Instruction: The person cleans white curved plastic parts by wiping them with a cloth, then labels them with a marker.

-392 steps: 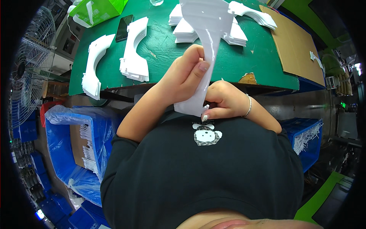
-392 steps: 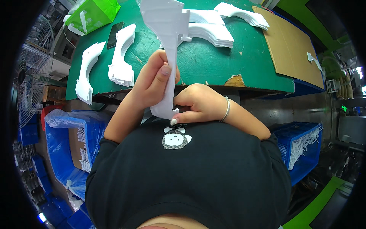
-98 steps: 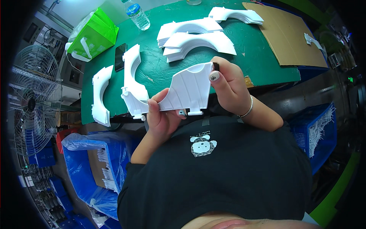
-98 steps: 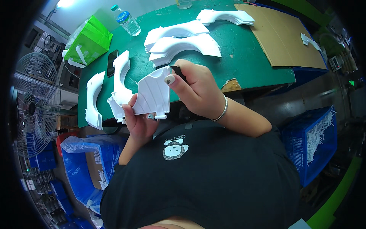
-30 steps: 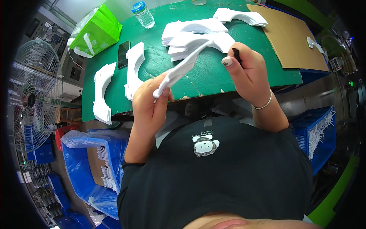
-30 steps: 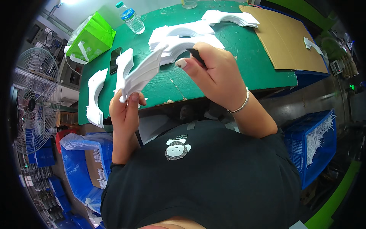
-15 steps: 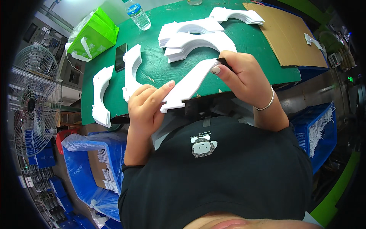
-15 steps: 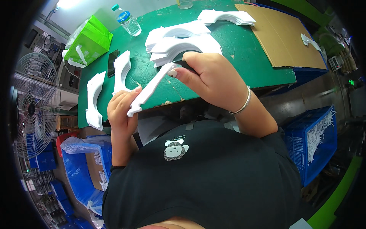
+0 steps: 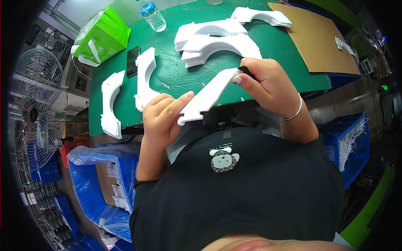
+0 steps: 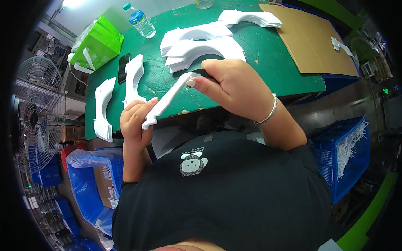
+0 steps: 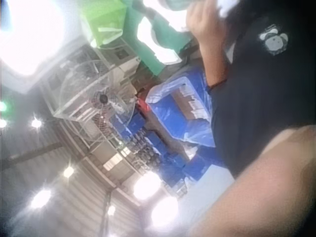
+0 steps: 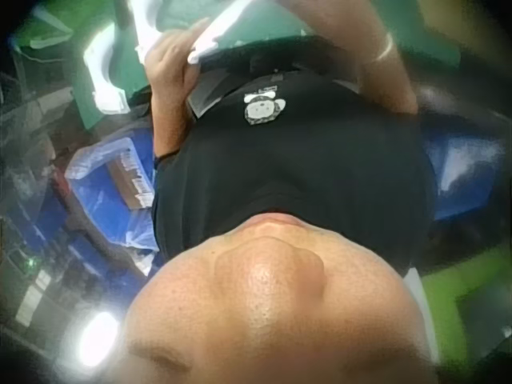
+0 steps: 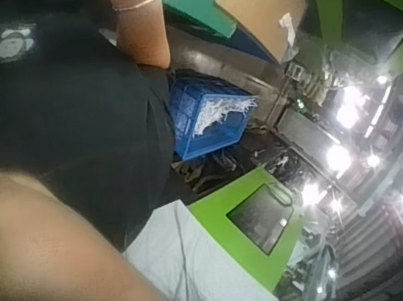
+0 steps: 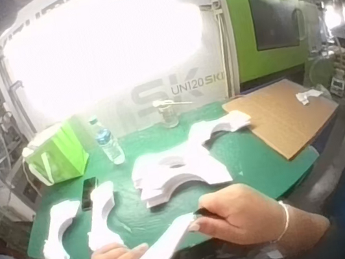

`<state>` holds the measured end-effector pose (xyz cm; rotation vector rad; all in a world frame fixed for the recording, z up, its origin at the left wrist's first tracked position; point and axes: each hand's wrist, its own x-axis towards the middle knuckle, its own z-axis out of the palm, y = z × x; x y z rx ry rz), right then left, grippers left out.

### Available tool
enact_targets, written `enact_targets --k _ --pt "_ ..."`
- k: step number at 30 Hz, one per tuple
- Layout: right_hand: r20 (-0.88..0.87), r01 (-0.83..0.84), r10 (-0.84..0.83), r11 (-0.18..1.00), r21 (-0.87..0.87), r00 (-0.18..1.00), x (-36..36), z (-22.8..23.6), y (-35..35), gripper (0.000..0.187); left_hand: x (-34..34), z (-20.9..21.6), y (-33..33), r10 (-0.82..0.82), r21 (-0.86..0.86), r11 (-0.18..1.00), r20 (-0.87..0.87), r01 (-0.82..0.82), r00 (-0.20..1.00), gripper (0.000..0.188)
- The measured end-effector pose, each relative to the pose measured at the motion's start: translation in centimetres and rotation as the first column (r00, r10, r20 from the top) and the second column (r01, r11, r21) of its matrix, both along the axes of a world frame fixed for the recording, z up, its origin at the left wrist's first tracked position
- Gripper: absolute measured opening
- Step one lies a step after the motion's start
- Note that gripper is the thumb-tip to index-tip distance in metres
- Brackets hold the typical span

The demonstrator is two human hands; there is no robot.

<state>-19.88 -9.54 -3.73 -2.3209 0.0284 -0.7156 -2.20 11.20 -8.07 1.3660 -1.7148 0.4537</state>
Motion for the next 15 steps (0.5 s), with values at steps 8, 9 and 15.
enact_targets --k 8,9,15 --pt "-0.141 -0.176 0.189 0.979 0.099 0.972 -0.2 0.6 -0.3 0.043 0.6 0.5 0.5 0.021 -0.008 1.000 0.016 -0.021 1.000 0.038" --pt "-0.137 -0.217 0.238 0.964 0.152 0.962 -0.2 0.6 -0.4 0.042 0.7 0.6 0.5 0.028 -0.002 1.000 0.024 -0.028 0.999 0.036" --pt "-0.024 0.277 -0.292 0.875 0.397 0.956 1.3 -3.7 -4.1 0.038 3.4 1.8 1.4 0.182 0.066 0.979 0.149 -0.194 0.972 0.026"
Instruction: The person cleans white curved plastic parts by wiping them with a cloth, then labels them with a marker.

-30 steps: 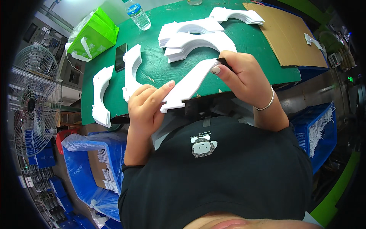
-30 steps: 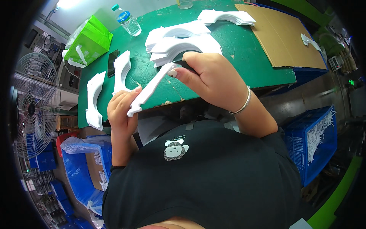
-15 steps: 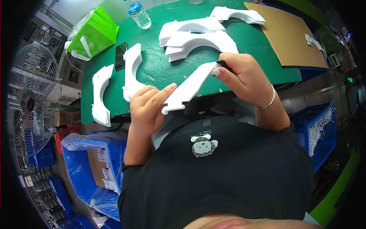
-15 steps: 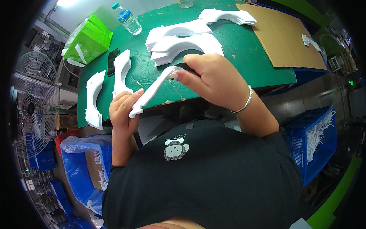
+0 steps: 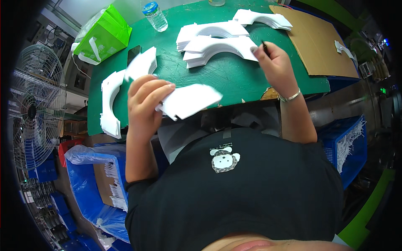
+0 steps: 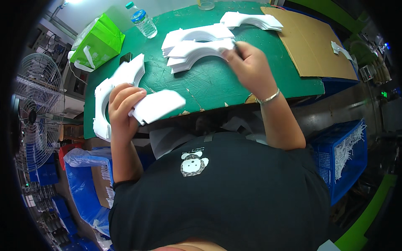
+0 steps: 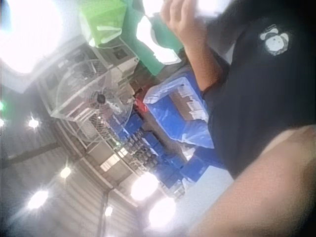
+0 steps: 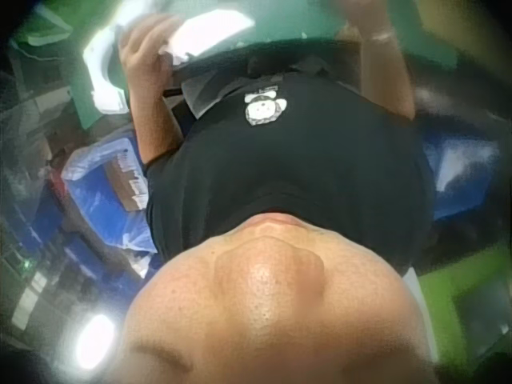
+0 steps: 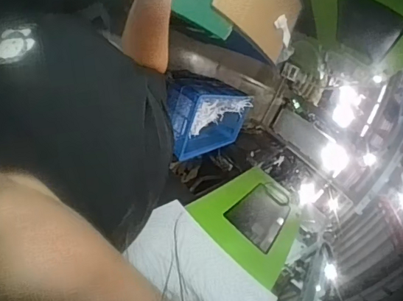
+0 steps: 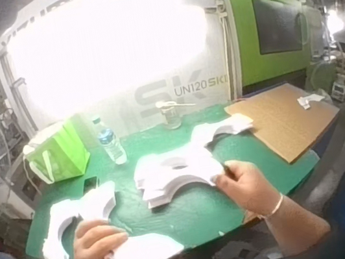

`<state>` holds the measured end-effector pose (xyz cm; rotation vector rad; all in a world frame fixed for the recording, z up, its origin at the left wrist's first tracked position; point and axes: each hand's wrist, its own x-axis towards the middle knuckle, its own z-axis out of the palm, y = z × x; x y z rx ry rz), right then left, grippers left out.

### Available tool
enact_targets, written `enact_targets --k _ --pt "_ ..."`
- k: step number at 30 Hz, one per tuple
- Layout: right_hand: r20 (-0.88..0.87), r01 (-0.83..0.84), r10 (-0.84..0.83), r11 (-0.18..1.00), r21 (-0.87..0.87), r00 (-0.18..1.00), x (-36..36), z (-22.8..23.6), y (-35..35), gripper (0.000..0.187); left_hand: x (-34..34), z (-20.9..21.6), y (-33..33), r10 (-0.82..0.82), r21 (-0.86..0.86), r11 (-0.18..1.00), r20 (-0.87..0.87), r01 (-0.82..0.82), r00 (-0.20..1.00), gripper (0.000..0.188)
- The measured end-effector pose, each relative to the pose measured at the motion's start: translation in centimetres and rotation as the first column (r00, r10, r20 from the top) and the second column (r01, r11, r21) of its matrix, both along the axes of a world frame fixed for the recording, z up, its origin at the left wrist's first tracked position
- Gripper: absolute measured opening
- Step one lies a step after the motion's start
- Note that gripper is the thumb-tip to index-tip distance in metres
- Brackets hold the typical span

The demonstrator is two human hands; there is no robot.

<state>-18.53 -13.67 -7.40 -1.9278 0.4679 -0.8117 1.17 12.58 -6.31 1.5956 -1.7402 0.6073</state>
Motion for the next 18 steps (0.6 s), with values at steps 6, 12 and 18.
enact_targets --k 6,12,18 --pt "-0.312 0.403 -0.413 0.910 -0.098 0.856 0.0 -7.3 -5.7 0.044 5.7 -2.8 2.0 0.280 0.145 0.939 0.200 -0.311 0.939 0.031" --pt "-0.361 0.444 -0.439 0.893 -0.074 0.823 1.2 -9.5 -6.7 0.049 9.7 -5.9 3.7 0.232 0.467 0.864 -0.034 -0.190 0.972 0.041" --pt "-0.373 0.436 -0.383 0.897 0.067 0.845 1.3 -10.8 -8.3 0.047 10.3 -6.8 3.7 0.212 0.530 0.831 -0.020 -0.170 0.977 0.042"
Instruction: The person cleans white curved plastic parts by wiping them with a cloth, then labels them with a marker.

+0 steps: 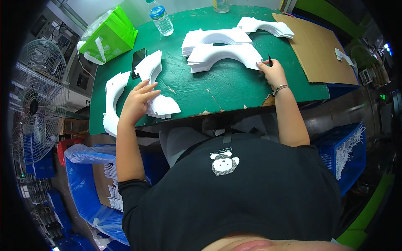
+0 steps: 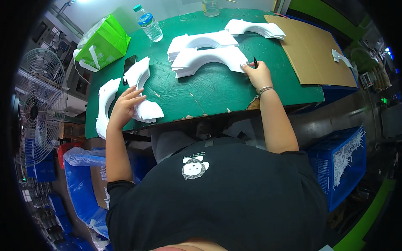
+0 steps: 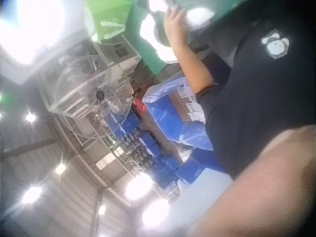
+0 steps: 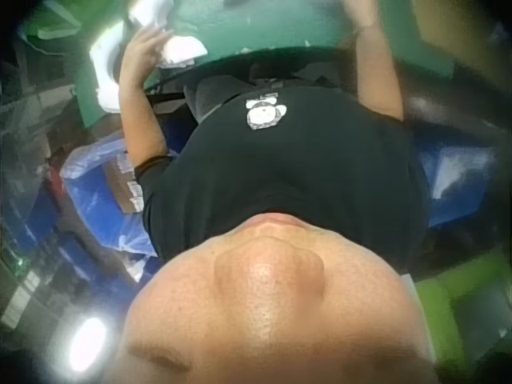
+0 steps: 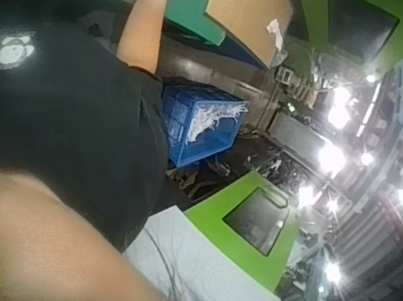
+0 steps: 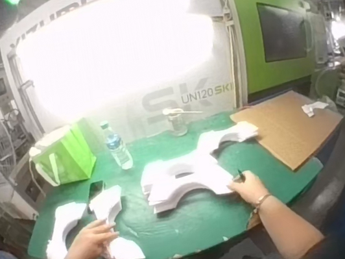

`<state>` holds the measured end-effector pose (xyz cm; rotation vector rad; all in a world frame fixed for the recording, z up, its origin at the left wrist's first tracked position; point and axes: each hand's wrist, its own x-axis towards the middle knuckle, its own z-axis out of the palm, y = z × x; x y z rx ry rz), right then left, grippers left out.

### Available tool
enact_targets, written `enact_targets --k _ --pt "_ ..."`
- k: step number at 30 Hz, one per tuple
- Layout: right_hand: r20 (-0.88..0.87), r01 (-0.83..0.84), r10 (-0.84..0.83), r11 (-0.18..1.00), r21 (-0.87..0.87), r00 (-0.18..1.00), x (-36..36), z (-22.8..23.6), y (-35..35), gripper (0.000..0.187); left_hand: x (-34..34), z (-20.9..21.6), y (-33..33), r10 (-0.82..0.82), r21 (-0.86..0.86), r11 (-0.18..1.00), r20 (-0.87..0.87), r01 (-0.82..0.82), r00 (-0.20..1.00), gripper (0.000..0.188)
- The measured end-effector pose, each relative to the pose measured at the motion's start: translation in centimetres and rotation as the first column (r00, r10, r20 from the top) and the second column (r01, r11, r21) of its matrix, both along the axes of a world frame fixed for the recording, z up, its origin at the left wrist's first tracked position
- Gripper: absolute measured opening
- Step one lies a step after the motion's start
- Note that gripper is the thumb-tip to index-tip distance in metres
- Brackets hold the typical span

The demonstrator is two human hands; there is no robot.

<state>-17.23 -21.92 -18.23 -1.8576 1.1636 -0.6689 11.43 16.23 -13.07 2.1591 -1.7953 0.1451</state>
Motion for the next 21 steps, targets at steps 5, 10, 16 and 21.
enact_targets --k 5,10,16,21 --pt "0.188 -0.089 0.023 0.933 0.348 0.982 -1.1 2.2 0.7 0.027 0.3 -0.3 0.1 0.008 -0.073 0.997 0.016 -0.007 1.000 0.039" --pt "0.477 -0.259 -0.066 0.770 0.583 0.876 -3.7 4.3 1.2 0.013 -4.2 1.2 -1.8 0.038 -0.293 0.956 0.024 -0.030 0.999 0.038" --pt "0.692 -0.579 0.103 0.643 0.502 0.715 -5.8 6.5 4.3 0.013 -12.6 1.4 -4.6 -0.135 -0.189 0.980 -0.845 -0.053 0.517 0.044" --pt "0.547 -0.618 0.334 0.611 0.495 0.768 -5.4 7.2 7.7 0.015 -13.6 0.2 -6.3 -0.464 -0.584 0.791 -0.767 -0.184 0.443 0.052"
